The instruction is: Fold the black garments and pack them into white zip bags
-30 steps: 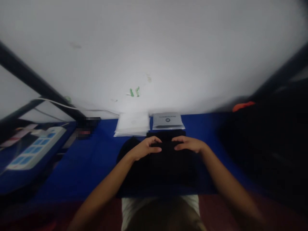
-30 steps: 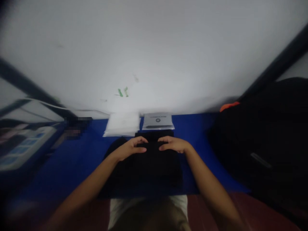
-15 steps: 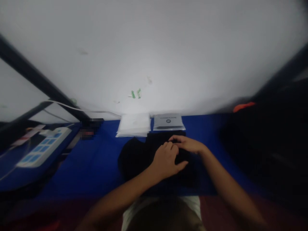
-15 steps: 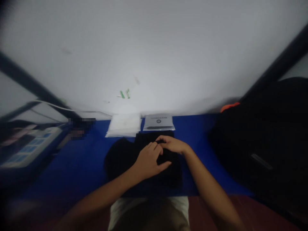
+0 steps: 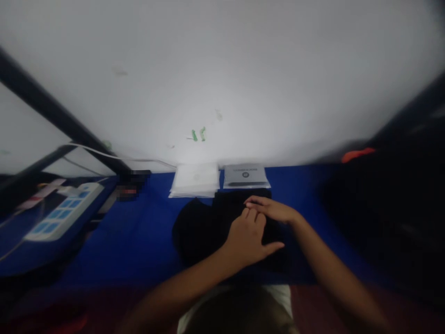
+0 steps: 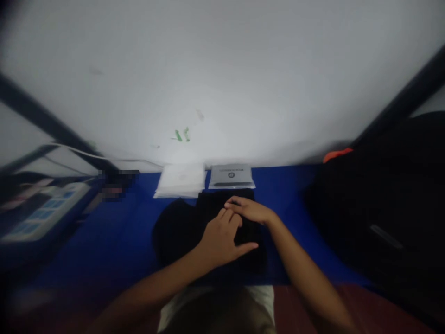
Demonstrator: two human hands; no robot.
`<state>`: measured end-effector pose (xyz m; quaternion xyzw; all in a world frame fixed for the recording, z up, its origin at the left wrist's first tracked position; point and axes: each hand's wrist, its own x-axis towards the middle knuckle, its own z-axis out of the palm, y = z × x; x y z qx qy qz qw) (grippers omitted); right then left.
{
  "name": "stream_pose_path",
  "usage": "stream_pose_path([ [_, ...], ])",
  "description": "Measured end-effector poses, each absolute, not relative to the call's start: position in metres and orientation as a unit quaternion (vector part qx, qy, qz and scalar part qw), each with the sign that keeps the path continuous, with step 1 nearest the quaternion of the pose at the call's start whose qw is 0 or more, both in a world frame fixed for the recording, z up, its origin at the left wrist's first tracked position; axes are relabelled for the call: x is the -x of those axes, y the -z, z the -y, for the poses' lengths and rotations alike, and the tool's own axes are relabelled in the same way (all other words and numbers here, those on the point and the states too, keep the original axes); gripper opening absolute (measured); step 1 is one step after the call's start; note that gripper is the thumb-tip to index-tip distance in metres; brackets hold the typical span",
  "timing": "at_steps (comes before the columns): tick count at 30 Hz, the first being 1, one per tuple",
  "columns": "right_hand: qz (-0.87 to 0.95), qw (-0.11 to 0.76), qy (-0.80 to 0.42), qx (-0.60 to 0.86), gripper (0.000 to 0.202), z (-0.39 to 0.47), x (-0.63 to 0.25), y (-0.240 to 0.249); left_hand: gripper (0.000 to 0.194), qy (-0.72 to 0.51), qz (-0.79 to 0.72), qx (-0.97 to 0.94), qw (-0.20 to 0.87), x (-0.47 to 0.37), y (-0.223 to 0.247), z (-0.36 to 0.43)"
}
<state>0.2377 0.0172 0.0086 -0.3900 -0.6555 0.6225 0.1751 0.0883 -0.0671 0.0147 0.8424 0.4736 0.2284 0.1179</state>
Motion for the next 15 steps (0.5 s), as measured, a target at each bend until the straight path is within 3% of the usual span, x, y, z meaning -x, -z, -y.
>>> stream_pose_path([
  [3, 0.658, 0.181, -0.614, 0.397, 0.043, -0.016, -0.238, -0.012, 0.019, -0.210, -0.476, -0.843, 0.136, -0.089, -0.015, 0.070],
  [5, 0.651, 0.182, -0.615, 0.406, 0.048, -0.016, -0.240, -0.013, 0.010, -0.236, -0.478, -0.826, 0.181, -0.081, -0.019, 0.067],
  [10, 0.634, 0.138, -0.610, 0.454, 0.065, -0.022, -0.252, -0.005, 0.013, -0.368, -0.515, -0.693, 0.344, -0.037, -0.030, 0.055],
  [15, 0.687, 0.093, -0.623, 0.363, 0.060, -0.028, -0.259, -0.003, 0.019, -0.463, -0.553, -0.490, 0.489, 0.024, -0.022, 0.051],
])
